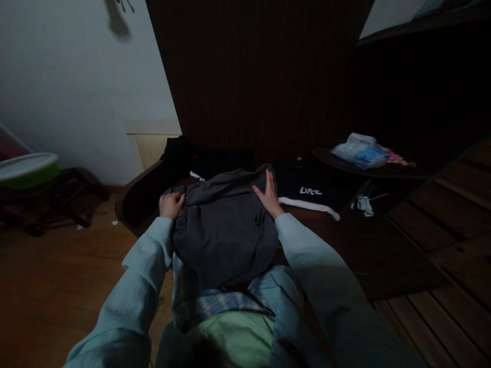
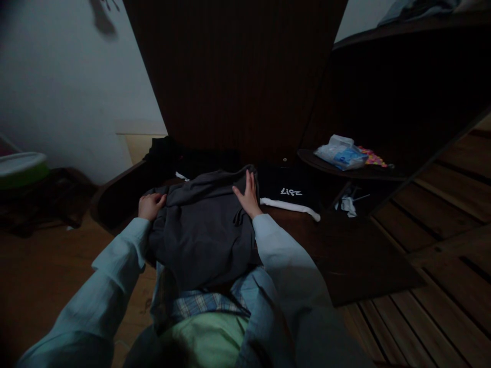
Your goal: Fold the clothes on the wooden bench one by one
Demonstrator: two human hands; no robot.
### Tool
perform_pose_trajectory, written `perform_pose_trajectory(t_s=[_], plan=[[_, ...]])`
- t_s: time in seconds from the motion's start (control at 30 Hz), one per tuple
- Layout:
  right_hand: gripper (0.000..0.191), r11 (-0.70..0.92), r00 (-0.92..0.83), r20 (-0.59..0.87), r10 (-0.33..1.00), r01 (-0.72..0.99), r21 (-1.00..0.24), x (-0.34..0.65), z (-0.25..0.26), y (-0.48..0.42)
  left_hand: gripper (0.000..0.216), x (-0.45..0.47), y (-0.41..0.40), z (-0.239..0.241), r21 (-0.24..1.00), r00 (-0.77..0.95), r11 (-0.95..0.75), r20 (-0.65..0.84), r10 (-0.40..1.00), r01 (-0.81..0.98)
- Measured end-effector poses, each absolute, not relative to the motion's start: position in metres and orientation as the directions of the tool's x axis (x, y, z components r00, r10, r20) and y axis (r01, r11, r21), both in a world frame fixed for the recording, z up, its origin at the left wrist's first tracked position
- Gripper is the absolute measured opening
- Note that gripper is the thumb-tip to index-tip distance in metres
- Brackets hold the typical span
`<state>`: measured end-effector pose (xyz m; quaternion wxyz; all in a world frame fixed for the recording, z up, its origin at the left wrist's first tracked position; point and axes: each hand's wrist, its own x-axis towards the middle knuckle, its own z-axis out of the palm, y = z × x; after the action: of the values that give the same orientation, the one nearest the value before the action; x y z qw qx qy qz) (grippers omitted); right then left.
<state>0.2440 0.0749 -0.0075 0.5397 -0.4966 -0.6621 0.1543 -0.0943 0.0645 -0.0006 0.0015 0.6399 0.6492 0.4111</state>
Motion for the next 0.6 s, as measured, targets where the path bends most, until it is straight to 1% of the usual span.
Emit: perform_pose_trajectory(t_s=[0.07, 0.13, 0.17, 0.2, 0.27, 0.33, 0.37, 0.4, 0.5, 0.6], plan=[[0.055, 0.464, -0.105, 0.518, 0.849, 0.617, -0.636, 0.243, -0.012, 0.075, 0.021, -0.095, 0.064, -0.001, 0.511, -0.184, -0.133, 0.523, 0.832, 0.85], [0.041, 0.47, -0.248, 0.428, 0.869, 0.686, -0.555, 0.24, -0.017, 0.074, 0.015, -0.095, 0.063, -0.001, 0.498, -0.207, -0.089, 0.507, 0.836, 0.863], [0.035, 0.468, -0.286, 0.393, 0.874, 0.712, -0.523, 0.239, -0.019, 0.074, 0.012, -0.094, 0.063, -0.001, 0.498, -0.225, -0.064, 0.498, 0.838, 0.865], [0.03, 0.464, -0.305, 0.371, 0.877, 0.735, -0.494, 0.239, -0.02, 0.074, 0.013, -0.094, 0.062, -0.001, 0.5, -0.244, -0.038, 0.486, 0.839, 0.865], [0.026, 0.459, -0.319, 0.353, 0.879, 0.764, -0.453, 0.237, -0.02, 0.073, 0.025, -0.093, 0.064, 0.001, 0.491, -0.263, 0.011, 0.448, 0.854, 0.871], [0.025, 0.457, -0.326, 0.344, 0.88, 0.777, -0.433, 0.237, -0.019, 0.072, 0.037, -0.092, 0.067, 0.004, 0.451, -0.25, 0.053, 0.391, 0.886, 0.891], [0.025, 0.455, -0.326, 0.341, 0.882, 0.78, -0.43, 0.237, -0.018, 0.072, 0.039, -0.092, 0.069, 0.005, 0.419, -0.23, 0.064, 0.359, 0.904, 0.906], [0.024, 0.453, -0.324, 0.341, 0.882, 0.781, -0.43, 0.237, -0.018, 0.071, 0.038, -0.092, 0.071, 0.007, 0.385, -0.203, 0.066, 0.328, 0.923, 0.921], [0.021, 0.455, -0.313, 0.36, 0.879, 0.778, -0.433, 0.238, -0.017, 0.071, 0.025, -0.089, 0.073, 0.009, 0.296, -0.137, 0.052, 0.274, 0.952, 0.954], [0.02, 0.464, -0.309, 0.381, 0.871, 0.771, -0.435, 0.239, -0.018, 0.072, 0.022, -0.083, 0.064, 0.01, 0.232, -0.152, 0.087, 0.276, 0.949, 0.969]])
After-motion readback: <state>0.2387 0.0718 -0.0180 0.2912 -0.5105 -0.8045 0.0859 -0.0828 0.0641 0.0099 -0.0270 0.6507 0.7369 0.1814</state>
